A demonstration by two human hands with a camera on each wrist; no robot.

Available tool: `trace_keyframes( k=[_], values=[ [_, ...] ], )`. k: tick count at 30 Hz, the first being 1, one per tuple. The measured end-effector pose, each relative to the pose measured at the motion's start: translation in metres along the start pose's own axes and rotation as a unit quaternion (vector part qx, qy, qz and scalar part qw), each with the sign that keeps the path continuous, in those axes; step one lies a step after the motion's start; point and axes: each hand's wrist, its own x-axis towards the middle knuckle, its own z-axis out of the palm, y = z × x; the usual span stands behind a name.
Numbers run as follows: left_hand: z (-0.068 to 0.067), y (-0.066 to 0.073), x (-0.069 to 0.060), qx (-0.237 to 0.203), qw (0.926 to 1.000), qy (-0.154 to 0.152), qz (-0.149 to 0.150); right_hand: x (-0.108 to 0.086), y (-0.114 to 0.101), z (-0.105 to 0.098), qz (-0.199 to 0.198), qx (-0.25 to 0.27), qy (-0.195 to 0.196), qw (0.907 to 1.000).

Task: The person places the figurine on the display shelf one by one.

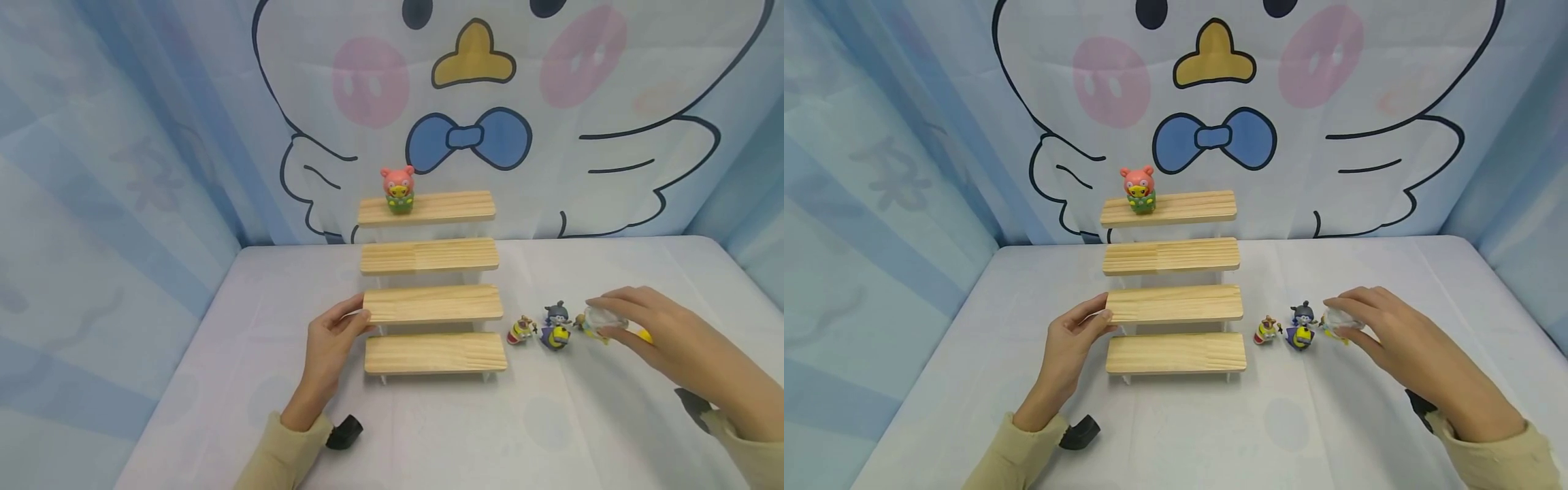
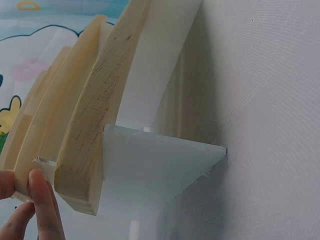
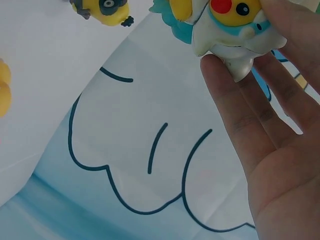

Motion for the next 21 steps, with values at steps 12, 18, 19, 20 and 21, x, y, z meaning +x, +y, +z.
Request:
trace_keyframes(
  k=[12,18,19,20,21],
  values=[
    [0.000,0.001,0.000,0.008,1.0000,0.005,-0.003,0.010,-0.009,-0.007,-0.031,-0.002,0.035,0.9989],
    [0.000,0.001,0.000,0.006,1.0000,0.003,-0.006,0.017,-0.014,-0.012,-0.035,-0.003,0.037,0.9987],
    [0.000,0.001,0.000,0.005,1.0000,0.002,-0.006,0.018,-0.015,-0.013,-0.030,-0.003,0.034,0.9990],
    [0.000,0.001,0.000,0.004,1.0000,0.002,-0.006,0.019,-0.016,-0.014,-0.022,-0.002,0.026,0.9994],
    [0.000,0.001,0.000,0.003,1.0000,0.001,-0.006,0.019,-0.017,-0.015,-0.018,0.000,0.024,0.9995]
  ],
)
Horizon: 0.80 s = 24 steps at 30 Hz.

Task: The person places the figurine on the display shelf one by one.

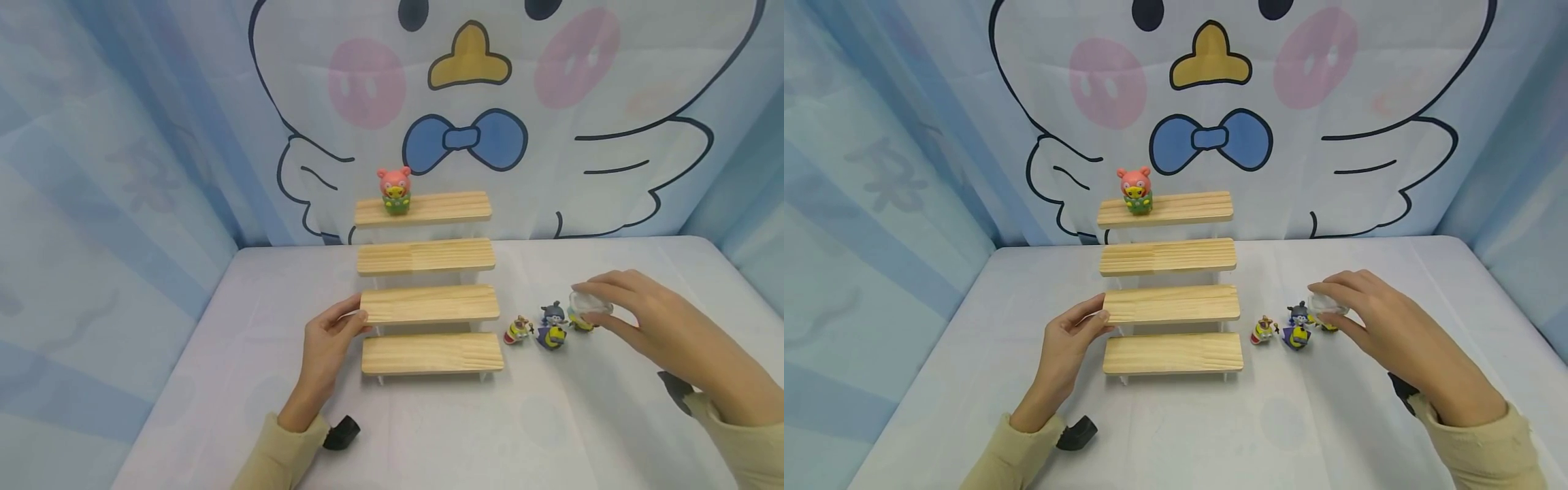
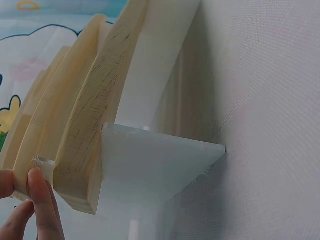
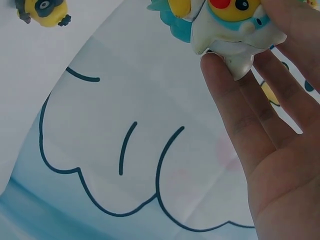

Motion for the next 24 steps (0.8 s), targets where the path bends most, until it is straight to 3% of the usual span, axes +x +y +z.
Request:
trace_keyframes(
  k=[5,24],
  values=[
    [0.000,0.000,0.000,-0.002,1.0000,-0.002,0.003,0.005,-0.004,-0.002,0.012,0.004,-0.002,0.9999],
    [0.001,0.001,-0.001,-0.006,1.0000,0.002,-0.003,0.026,-0.015,-0.013,-0.053,0.012,0.044,0.9976]
  ],
)
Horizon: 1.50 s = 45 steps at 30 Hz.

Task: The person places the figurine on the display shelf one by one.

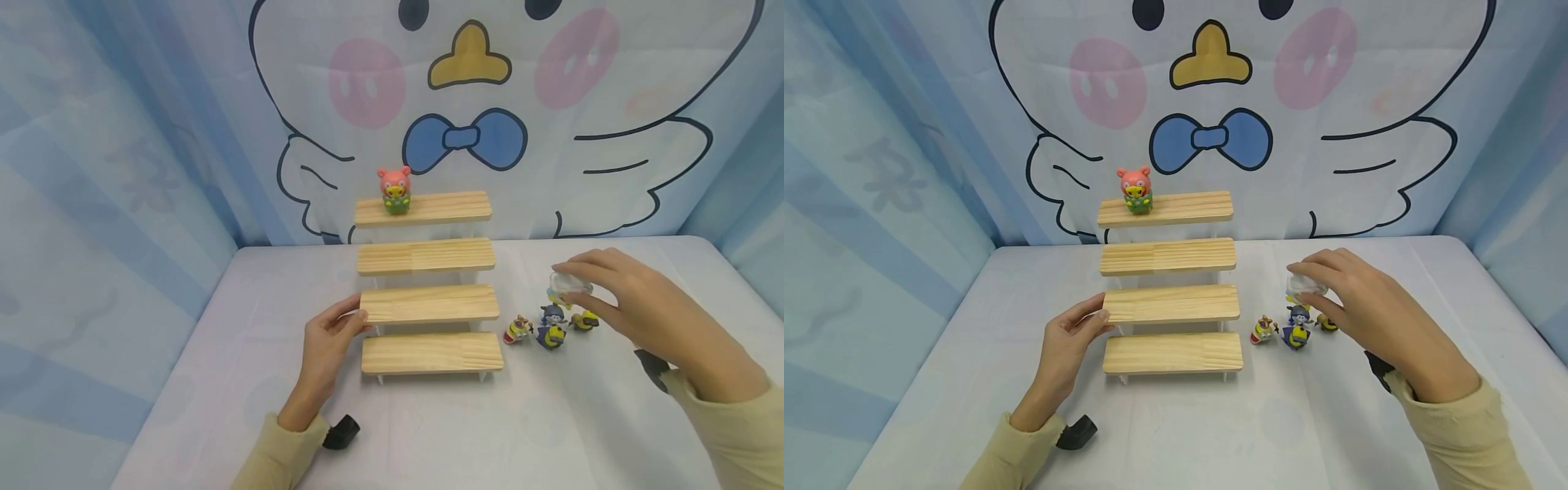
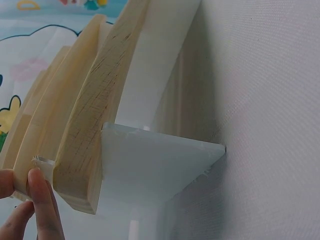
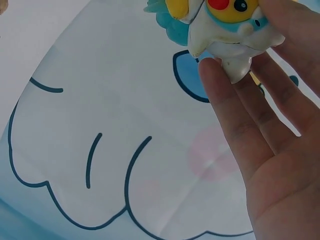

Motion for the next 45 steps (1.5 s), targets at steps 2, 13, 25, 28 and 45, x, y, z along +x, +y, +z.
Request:
trace_keyframes(
  k=[2,13,25,28,45],
  values=[
    [0.000,0.000,0.000,0.000,1.0000,0.000,0.000,0.003,0.000,0.000,-0.013,0.001,0.009,0.9999],
    [-0.001,-0.001,0.000,0.008,1.0000,-0.001,0.006,0.017,-0.009,-0.001,-0.006,-0.001,-0.012,0.9999],
    [-0.001,-0.002,0.000,-0.001,1.0000,-0.001,0.004,0.034,-0.017,-0.005,-0.024,-0.003,-0.010,0.9997],
    [-0.001,-0.002,0.000,0.000,1.0000,-0.001,0.007,0.038,-0.018,-0.006,-0.025,-0.002,-0.012,0.9996],
    [-0.001,-0.001,0.001,-0.003,0.9999,-0.007,0.007,0.059,-0.022,-0.009,-0.049,0.014,-0.001,0.9987]
  ],
)
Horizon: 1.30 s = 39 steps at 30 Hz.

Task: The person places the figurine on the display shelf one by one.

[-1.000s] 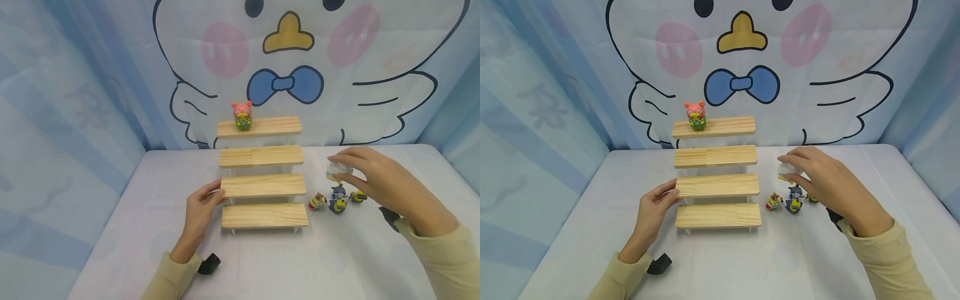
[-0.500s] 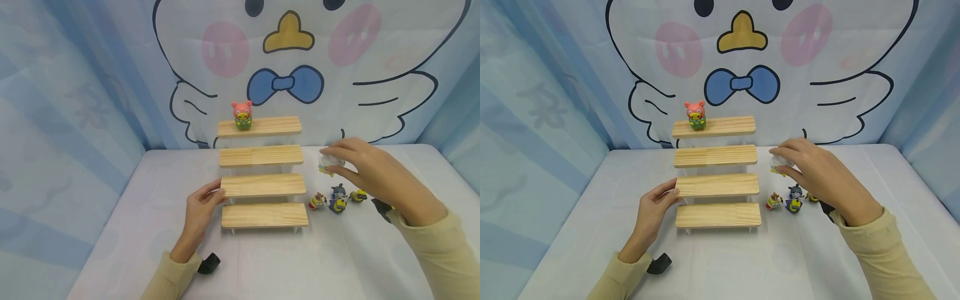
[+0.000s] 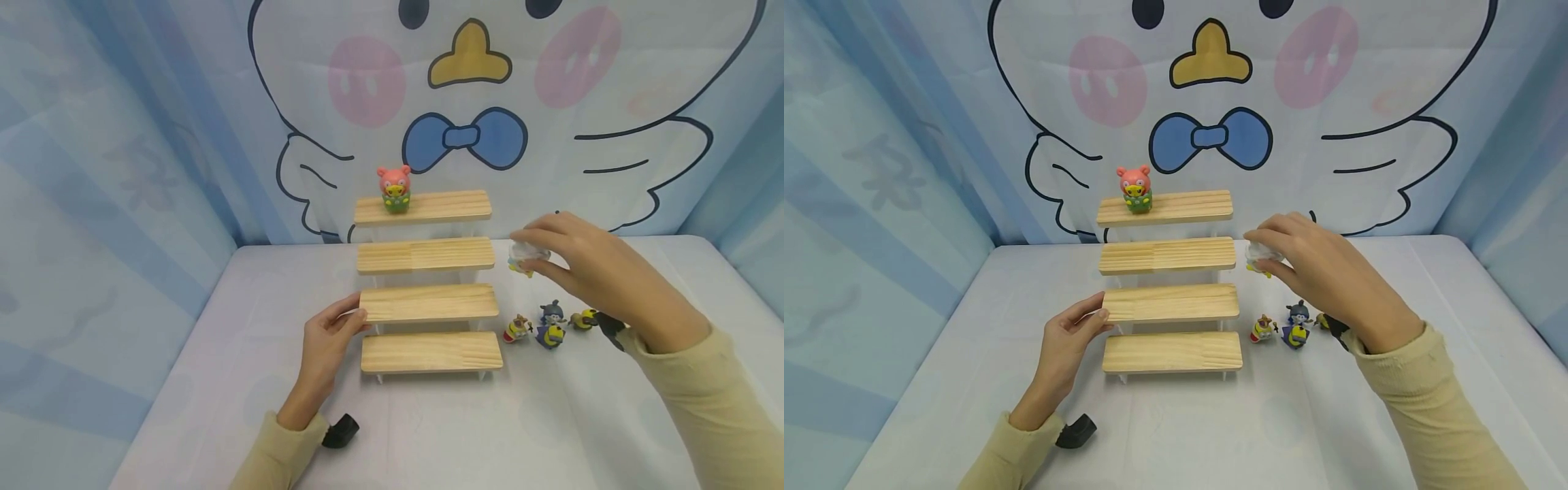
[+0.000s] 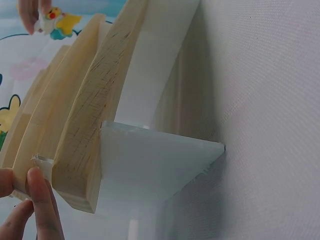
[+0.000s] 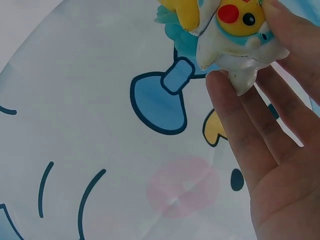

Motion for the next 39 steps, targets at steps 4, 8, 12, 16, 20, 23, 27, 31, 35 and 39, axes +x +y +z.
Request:
trace_keyframes(
  k=[4,8,12,16,20,23,27,31,35,39],
  values=[
    [0.000,0.000,0.000,-0.001,1.0000,0.001,0.000,0.005,-0.001,0.000,0.001,0.005,-0.003,1.0000],
    [0.000,0.001,0.000,-0.002,1.0000,0.000,0.002,0.009,-0.001,-0.001,-0.006,0.008,0.002,0.9999],
    [0.000,0.001,0.001,-0.004,1.0000,-0.003,0.004,0.013,-0.001,-0.001,-0.010,0.007,0.003,0.9999],
    [0.000,0.001,0.001,-0.007,1.0000,-0.005,0.005,0.017,-0.002,0.000,-0.013,0.007,0.005,0.9999],
    [-0.001,0.001,0.001,-0.007,1.0000,-0.005,0.005,0.023,-0.002,0.000,-0.017,0.008,0.005,0.9998],
    [-0.001,0.000,0.000,-0.006,1.0000,-0.004,0.004,0.027,-0.003,-0.001,-0.019,0.012,0.005,0.9997],
    [-0.001,-0.001,0.000,-0.008,0.9999,-0.004,0.004,0.033,-0.003,-0.003,-0.021,0.019,0.007,0.9996],
    [-0.001,-0.001,0.000,-0.006,1.0000,-0.003,0.005,0.037,-0.004,-0.004,-0.018,0.022,0.003,0.9996],
    [-0.001,-0.001,0.000,-0.001,1.0000,-0.001,0.005,0.042,-0.006,-0.004,-0.015,0.019,-0.001,0.9997],
    [-0.001,-0.001,0.000,-0.001,1.0000,-0.001,0.003,0.047,-0.007,-0.005,-0.017,0.015,0.002,0.9997]
  ],
)
